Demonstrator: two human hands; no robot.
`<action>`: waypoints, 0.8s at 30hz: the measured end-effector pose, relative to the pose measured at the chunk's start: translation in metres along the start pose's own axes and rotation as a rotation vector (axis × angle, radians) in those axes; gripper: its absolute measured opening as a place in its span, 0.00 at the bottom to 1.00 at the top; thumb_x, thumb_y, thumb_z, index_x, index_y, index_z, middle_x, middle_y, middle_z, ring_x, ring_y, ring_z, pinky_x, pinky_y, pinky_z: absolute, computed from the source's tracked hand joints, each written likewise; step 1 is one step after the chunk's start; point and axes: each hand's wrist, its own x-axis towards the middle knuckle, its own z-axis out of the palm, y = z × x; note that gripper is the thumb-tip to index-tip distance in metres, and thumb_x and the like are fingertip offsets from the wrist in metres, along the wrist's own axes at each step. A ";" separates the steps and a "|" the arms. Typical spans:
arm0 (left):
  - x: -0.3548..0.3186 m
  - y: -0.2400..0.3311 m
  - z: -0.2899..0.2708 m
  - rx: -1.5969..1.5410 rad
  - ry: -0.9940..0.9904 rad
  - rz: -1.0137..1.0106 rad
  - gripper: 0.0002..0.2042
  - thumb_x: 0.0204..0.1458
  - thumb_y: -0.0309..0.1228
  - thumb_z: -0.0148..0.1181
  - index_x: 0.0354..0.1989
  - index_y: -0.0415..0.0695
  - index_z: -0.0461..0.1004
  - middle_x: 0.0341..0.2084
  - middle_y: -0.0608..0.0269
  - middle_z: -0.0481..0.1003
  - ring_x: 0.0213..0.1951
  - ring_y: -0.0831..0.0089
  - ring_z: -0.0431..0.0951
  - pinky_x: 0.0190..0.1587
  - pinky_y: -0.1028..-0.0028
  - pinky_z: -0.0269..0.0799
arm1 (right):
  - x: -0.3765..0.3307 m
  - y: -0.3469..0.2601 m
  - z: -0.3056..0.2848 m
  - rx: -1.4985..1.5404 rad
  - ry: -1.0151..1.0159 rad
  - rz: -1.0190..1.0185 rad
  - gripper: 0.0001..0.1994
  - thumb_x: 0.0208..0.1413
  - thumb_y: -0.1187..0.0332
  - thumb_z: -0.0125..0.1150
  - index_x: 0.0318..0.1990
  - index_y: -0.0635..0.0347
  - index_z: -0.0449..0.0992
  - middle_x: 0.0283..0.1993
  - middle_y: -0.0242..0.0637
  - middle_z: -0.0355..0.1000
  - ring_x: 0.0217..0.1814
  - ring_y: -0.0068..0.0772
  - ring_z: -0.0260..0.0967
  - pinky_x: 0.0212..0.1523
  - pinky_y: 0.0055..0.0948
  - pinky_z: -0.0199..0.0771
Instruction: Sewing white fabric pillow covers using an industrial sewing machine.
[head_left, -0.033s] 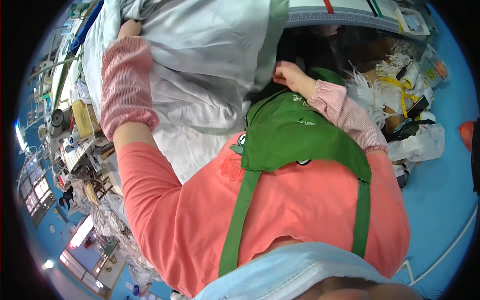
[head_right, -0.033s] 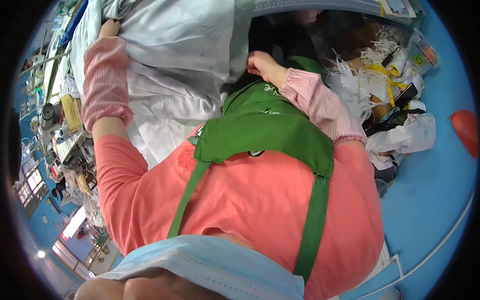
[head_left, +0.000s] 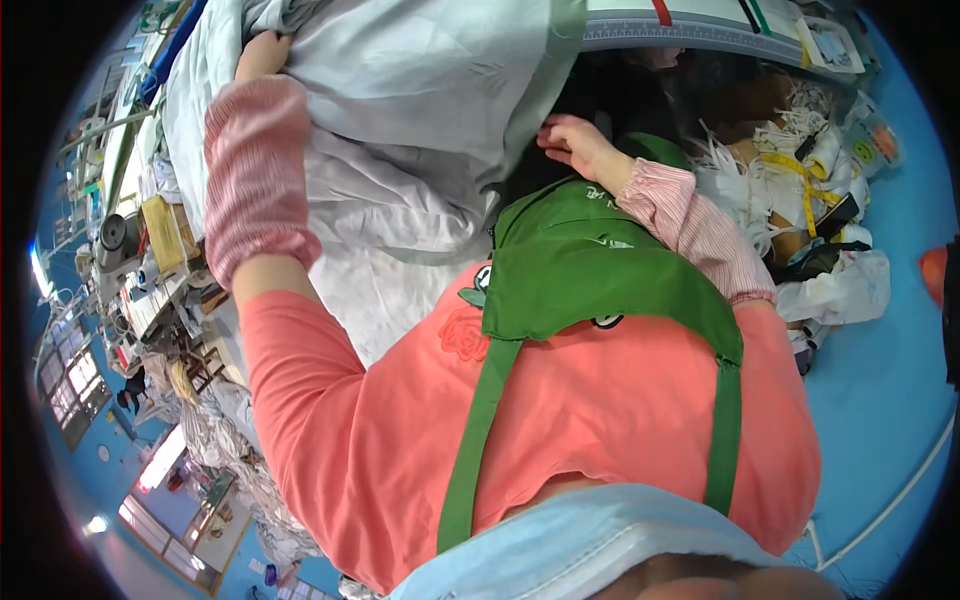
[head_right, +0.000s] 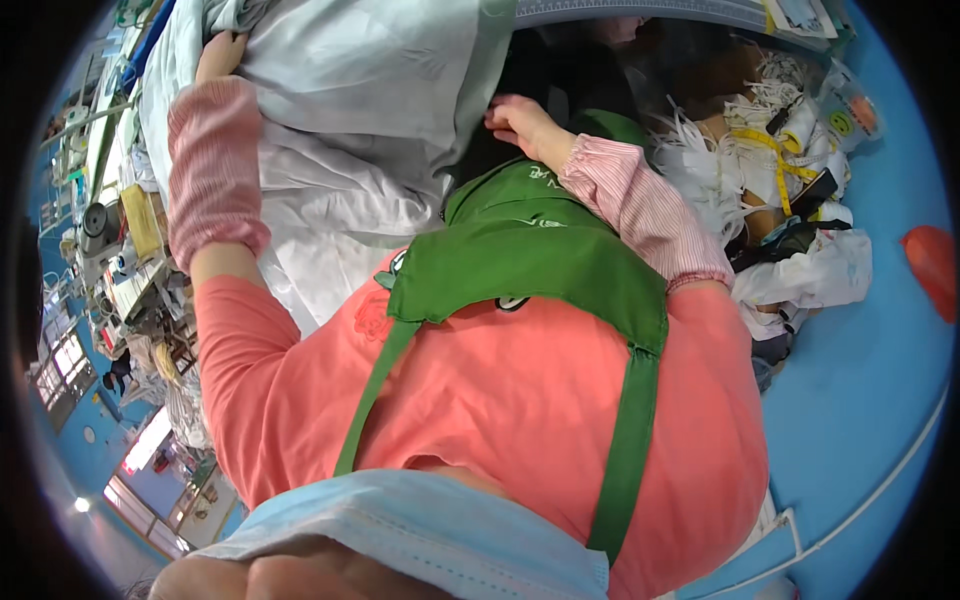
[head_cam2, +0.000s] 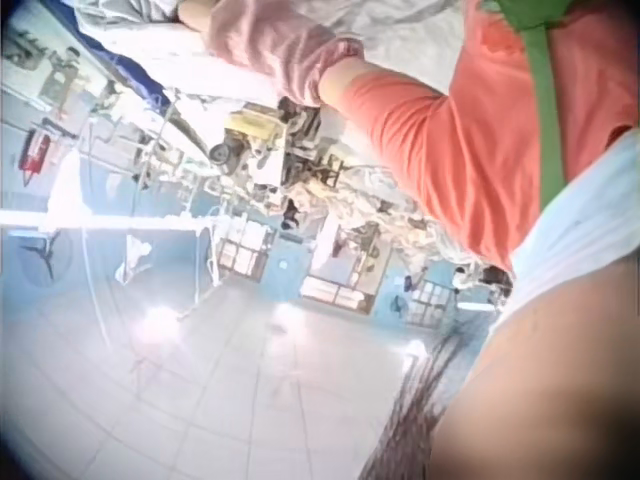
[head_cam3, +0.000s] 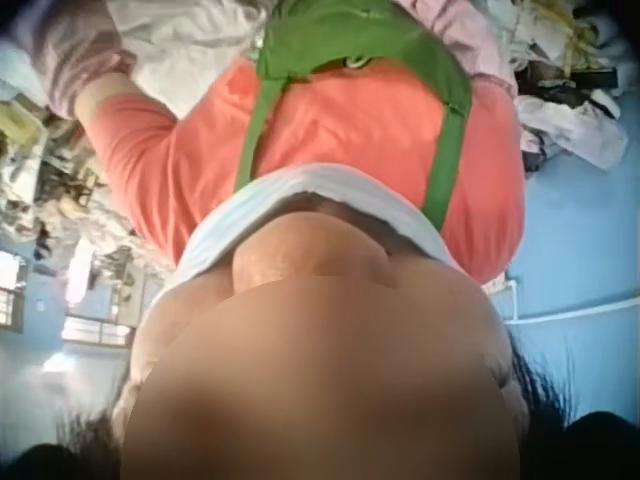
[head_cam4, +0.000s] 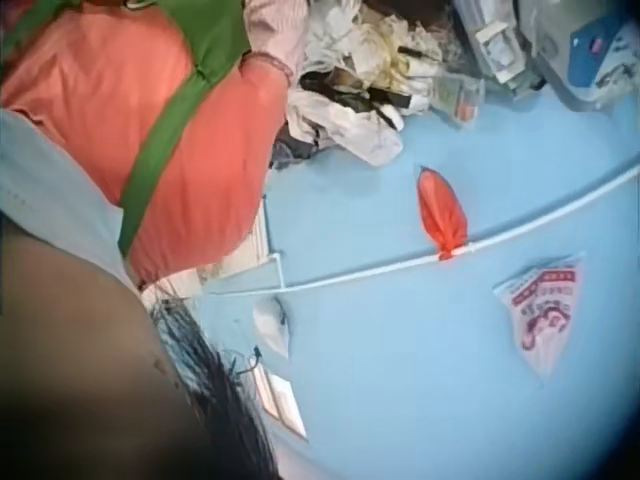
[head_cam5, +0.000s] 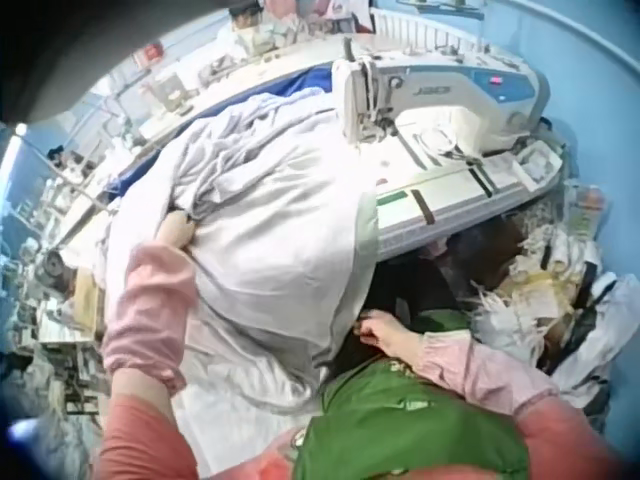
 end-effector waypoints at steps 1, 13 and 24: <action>-0.029 0.031 -0.003 -0.024 0.206 0.070 0.24 0.61 0.48 0.47 0.47 0.39 0.77 0.50 0.45 0.75 0.56 0.51 0.73 0.58 0.57 0.68 | -0.009 -0.008 0.006 0.022 -0.041 -0.092 0.25 0.53 0.75 0.60 0.61 0.58 0.66 0.58 0.37 0.70 0.59 0.31 0.68 0.58 0.34 0.68; -0.205 0.270 0.061 -0.172 0.301 1.151 0.15 0.47 0.27 0.61 0.45 0.43 0.76 0.42 0.61 0.75 0.45 0.63 0.79 0.43 0.67 0.78 | 0.081 0.028 0.026 -0.479 0.022 -0.265 0.19 0.53 0.63 0.67 0.49 0.66 0.76 0.38 0.41 0.78 0.39 0.35 0.74 0.38 0.38 0.74; -0.274 0.266 0.049 -0.012 0.153 1.179 0.16 0.50 0.27 0.58 0.49 0.43 0.75 0.51 0.65 0.69 0.43 0.71 0.77 0.36 0.72 0.78 | -0.072 -0.010 0.034 -0.997 -0.269 0.144 0.18 0.52 0.70 0.70 0.50 0.64 0.77 0.42 0.38 0.77 0.40 0.31 0.72 0.40 0.33 0.73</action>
